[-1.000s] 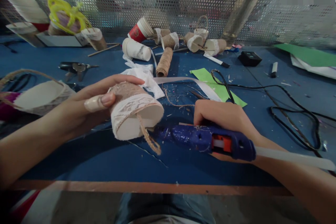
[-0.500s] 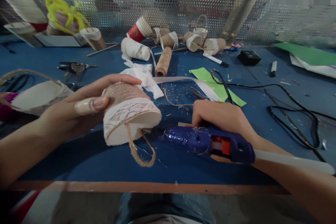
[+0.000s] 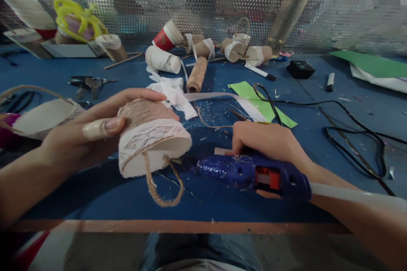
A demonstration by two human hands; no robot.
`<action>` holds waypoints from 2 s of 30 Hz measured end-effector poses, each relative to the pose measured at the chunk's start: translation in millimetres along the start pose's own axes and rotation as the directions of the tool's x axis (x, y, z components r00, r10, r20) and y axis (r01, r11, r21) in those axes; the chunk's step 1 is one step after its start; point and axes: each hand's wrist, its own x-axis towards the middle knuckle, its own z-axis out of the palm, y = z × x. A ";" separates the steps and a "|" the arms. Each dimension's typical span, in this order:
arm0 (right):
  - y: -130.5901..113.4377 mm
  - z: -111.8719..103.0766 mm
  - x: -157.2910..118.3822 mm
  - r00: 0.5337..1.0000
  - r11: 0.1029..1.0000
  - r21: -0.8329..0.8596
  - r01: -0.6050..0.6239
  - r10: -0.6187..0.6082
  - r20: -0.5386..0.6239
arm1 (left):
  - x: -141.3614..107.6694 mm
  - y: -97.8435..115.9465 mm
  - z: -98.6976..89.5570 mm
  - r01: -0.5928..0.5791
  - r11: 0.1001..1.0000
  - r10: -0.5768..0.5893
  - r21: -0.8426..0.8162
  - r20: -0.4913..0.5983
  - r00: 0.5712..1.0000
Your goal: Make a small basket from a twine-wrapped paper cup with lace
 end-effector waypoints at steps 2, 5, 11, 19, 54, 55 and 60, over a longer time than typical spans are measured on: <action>4.3 0.7 2.1 1.000 1.000 -0.015 0.018 -0.018 0.000 | 0.2 -1.5 -1.1 -0.002 1.000 0.002 -0.009 0.016 1.000; 19.9 2.5 6.7 0.994 0.994 0.007 0.107 -0.107 0.011 | 0.1 -2.9 -1.3 0.010 1.000 -0.010 -0.008 0.020 1.000; 43.4 6.5 9.0 0.983 0.999 -0.038 0.005 0.002 0.181 | -2.5 -2.5 2.0 0.023 1.000 -0.023 0.021 0.011 1.000; 41.9 7.2 12.6 0.962 0.988 -0.014 -0.153 0.152 0.228 | -1.8 -2.8 2.2 0.014 1.000 -0.014 0.003 0.022 1.000; -12.1 5.5 2.1 0.990 0.989 -0.017 -0.144 0.144 0.010 | -2.4 -1.5 0.6 0.024 0.999 -0.024 0.030 0.009 1.000; -11.1 4.1 2.2 0.990 0.990 -0.010 -0.138 0.138 0.021 | -2.5 -1.5 0.7 0.028 0.999 -0.028 0.035 0.004 1.000; -4.3 2.0 2.7 0.996 0.995 0.041 -0.092 0.092 0.019 | -0.4 -4.0 1.1 0.021 0.999 -0.022 0.026 0.021 1.000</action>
